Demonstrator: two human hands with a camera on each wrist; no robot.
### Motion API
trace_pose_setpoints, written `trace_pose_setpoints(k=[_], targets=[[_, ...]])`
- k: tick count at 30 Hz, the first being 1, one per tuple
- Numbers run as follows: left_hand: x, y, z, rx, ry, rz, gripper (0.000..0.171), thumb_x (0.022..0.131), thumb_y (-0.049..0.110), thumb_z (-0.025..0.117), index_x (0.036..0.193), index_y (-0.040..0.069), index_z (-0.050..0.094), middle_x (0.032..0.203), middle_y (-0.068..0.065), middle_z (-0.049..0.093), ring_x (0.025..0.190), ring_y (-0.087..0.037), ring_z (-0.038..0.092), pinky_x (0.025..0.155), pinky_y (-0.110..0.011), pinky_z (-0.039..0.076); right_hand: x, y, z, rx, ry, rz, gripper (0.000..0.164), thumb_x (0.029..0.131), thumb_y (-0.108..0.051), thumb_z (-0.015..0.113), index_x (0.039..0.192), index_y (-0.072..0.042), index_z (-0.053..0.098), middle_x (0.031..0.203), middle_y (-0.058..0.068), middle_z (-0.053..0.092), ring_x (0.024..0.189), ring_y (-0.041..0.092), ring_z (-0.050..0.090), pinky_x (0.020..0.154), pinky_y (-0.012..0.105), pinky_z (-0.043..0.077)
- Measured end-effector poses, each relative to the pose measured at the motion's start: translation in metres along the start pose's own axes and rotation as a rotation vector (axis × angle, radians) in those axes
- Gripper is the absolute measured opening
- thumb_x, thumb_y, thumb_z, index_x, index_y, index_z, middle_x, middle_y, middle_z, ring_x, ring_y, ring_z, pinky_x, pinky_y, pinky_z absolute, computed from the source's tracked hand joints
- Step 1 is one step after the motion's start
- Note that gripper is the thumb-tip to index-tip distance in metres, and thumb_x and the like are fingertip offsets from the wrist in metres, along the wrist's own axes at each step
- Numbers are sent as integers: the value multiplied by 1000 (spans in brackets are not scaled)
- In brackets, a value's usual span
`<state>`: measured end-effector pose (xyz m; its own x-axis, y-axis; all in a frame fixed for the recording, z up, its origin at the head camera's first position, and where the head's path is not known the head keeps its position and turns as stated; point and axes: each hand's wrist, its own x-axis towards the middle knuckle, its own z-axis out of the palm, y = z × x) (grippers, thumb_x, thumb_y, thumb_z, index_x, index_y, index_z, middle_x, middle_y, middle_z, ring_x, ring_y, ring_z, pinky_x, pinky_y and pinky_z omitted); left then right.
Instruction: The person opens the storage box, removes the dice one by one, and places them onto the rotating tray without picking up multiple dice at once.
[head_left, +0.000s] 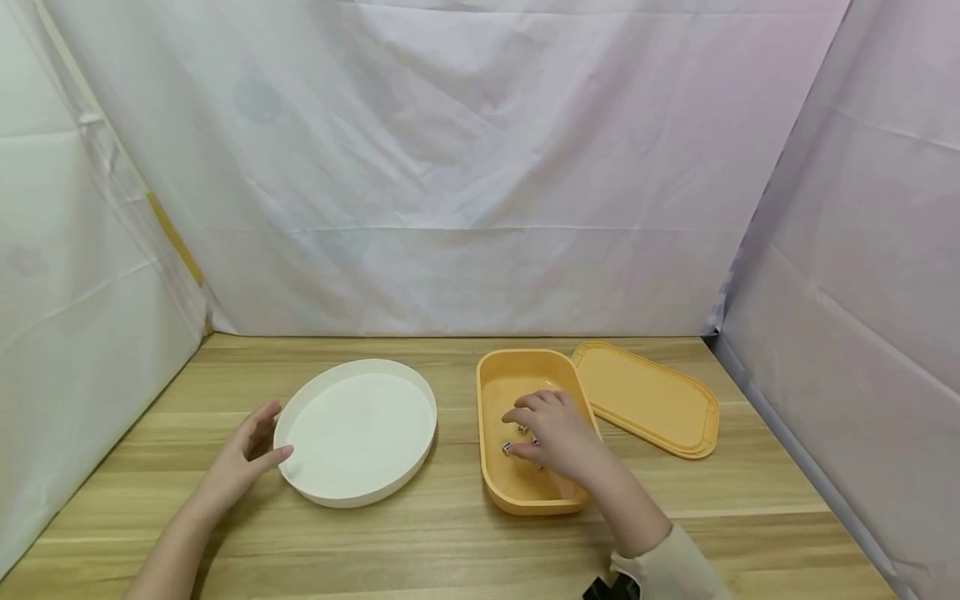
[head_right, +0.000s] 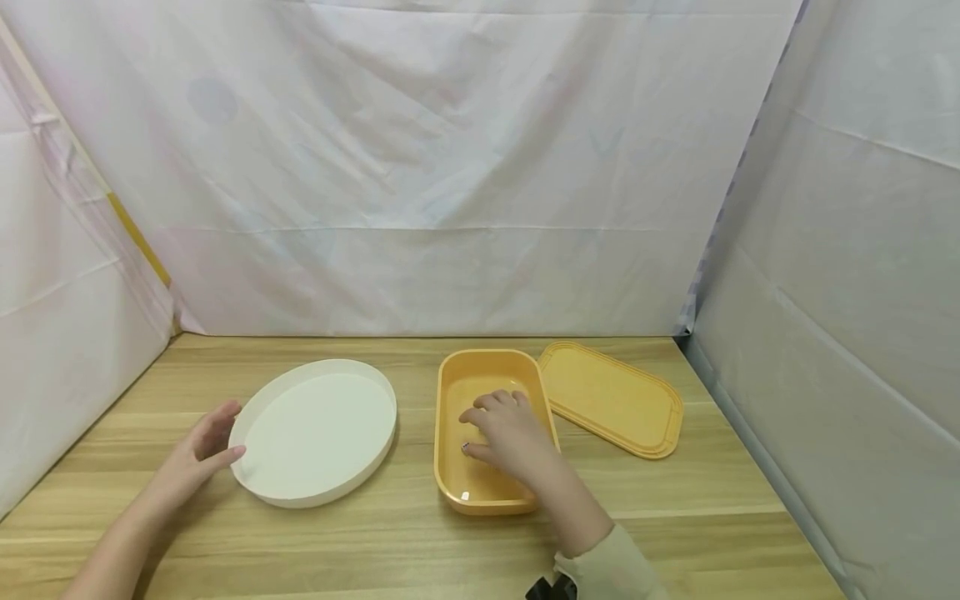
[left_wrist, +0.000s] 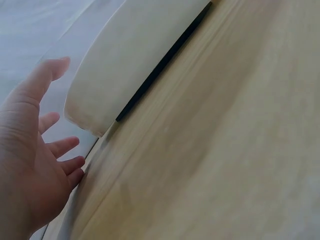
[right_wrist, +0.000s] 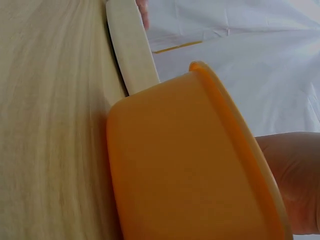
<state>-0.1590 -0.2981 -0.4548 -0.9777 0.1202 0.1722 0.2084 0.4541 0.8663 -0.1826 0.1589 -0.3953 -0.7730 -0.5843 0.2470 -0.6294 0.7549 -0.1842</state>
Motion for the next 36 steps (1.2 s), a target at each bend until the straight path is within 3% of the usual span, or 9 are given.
trace_pose_setpoints(k=[2, 5, 9, 17, 24, 36], targets=[[0, -3, 0, -2, -7, 15, 75, 93, 13, 64, 151, -1, 19, 148, -29, 28, 132, -38, 31, 90, -3, 27, 1, -1, 3, 8, -26, 24, 33, 81, -32, 77, 110, -16, 70, 113, 4, 62, 113, 27, 50, 101, 52, 28], [0, -8, 0, 3, -9, 34, 73, 93, 13, 64, 150, -1, 22, 145, -28, 33, 128, -13, 37, 91, -5, 29, 1, 0, 8, 5, -61, 52, 30, 83, -31, 75, 109, -17, 70, 114, 4, 62, 114, 28, 49, 101, 54, 27], [0, -11, 1, 5, -24, 50, 72, 92, 13, 65, 149, -3, 24, 144, -28, 34, 118, 10, 34, 91, -5, 29, 1, 0, 15, -28, -78, 56, 28, 82, -31, 76, 106, -19, 71, 112, 4, 62, 112, 29, 50, 99, 56, 29], [-1, -10, -3, 50, -74, 27, 73, 92, 17, 66, 151, 4, 25, 147, -26, 31, 116, 14, 30, 89, -2, 25, 0, 2, 20, -63, -74, 32, 26, 79, -30, 79, 102, -19, 72, 108, 4, 62, 109, 29, 52, 96, 55, 33], [-1, -12, -6, 38, -108, 19, 74, 91, 15, 67, 150, 2, 25, 147, -28, 30, 117, 15, 30, 90, -3, 26, 0, 2, 23, -75, -86, 19, 25, 79, -30, 79, 101, -19, 72, 108, 3, 63, 108, 29, 53, 94, 53, 34], [-2, -16, -13, -26, -176, 84, 76, 88, 5, 66, 150, 1, 22, 143, -31, 30, 119, 14, 32, 91, -5, 27, 0, 5, 27, -84, -95, 4, 17, 80, -28, 78, 94, -22, 70, 105, 3, 62, 106, 28, 53, 93, 51, 36]])
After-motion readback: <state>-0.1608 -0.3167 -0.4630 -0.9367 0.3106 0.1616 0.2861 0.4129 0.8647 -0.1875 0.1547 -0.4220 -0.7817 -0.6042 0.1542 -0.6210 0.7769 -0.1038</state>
